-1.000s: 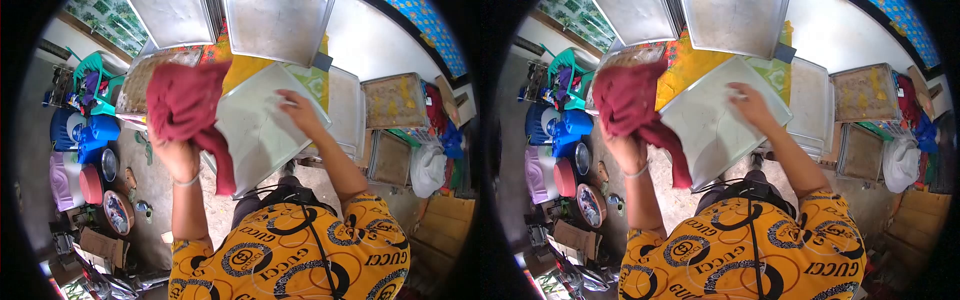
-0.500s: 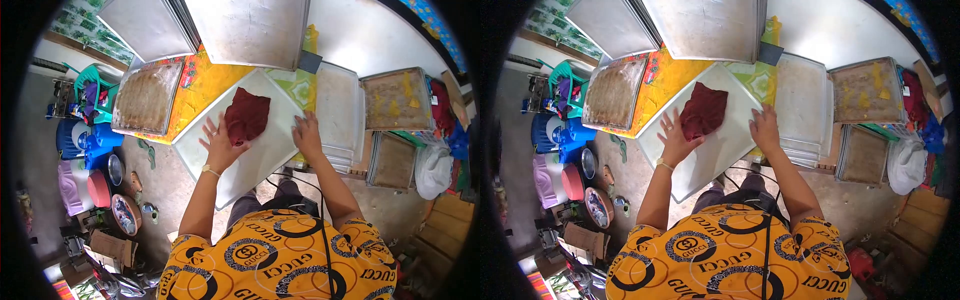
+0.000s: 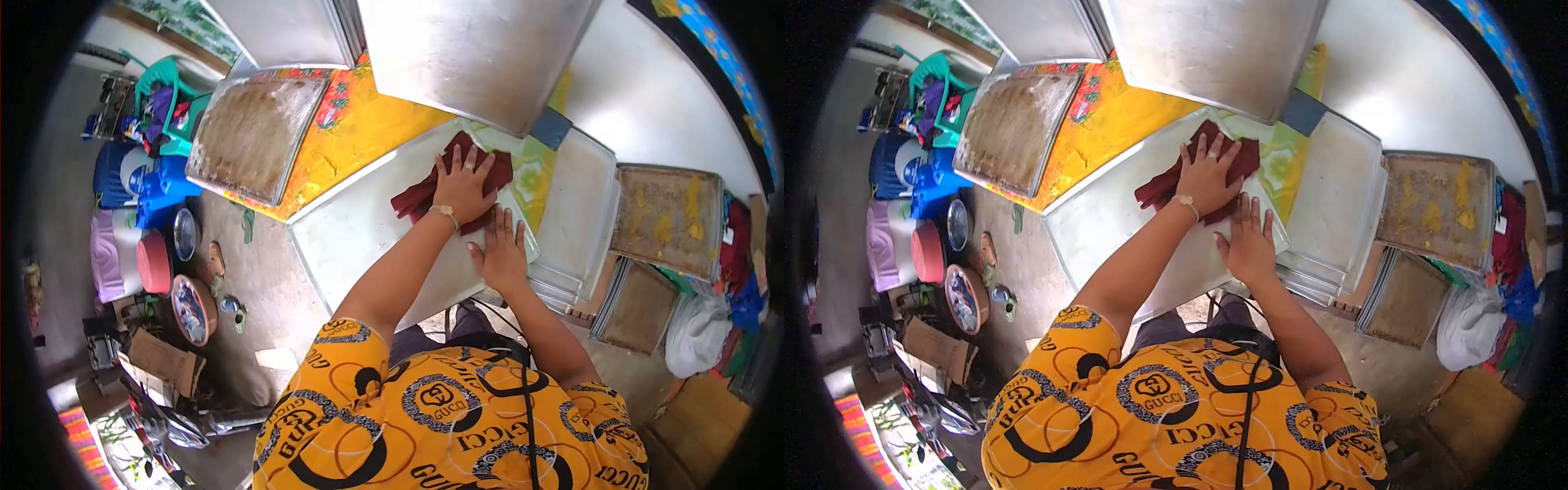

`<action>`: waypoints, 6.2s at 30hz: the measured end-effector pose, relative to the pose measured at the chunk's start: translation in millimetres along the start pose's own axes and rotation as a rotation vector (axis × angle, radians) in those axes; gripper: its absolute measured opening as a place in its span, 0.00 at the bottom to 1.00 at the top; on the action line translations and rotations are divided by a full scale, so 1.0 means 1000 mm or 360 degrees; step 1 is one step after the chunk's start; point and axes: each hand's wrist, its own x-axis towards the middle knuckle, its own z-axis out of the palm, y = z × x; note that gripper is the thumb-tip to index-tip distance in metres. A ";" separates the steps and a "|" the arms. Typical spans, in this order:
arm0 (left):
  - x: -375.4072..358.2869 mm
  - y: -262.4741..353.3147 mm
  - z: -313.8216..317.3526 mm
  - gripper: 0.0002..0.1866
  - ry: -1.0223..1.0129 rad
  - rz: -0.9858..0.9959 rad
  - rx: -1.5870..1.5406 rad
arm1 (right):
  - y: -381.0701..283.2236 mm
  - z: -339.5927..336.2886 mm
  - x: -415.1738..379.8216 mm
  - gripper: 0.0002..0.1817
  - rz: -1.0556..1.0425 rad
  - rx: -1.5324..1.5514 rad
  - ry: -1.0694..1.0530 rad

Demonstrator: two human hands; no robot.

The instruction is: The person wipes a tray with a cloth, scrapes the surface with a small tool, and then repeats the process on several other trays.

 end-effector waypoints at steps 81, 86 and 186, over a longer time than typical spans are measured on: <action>-0.199 -0.075 -0.024 0.32 -0.0096 -0.0723 0.0322 | -0.064 0.010 0.183 0.34 0.0023 0.0074 0.0372; -0.197 -0.071 -0.026 0.32 -0.0136 -0.0780 0.0367 | -0.052 0.002 0.182 0.33 0.0145 0.0066 0.0294; -0.398 0.087 -0.324 0.30 0.0925 0.1270 -0.2739 | -0.005 -0.317 -0.039 0.28 -0.0137 0.1587 0.2307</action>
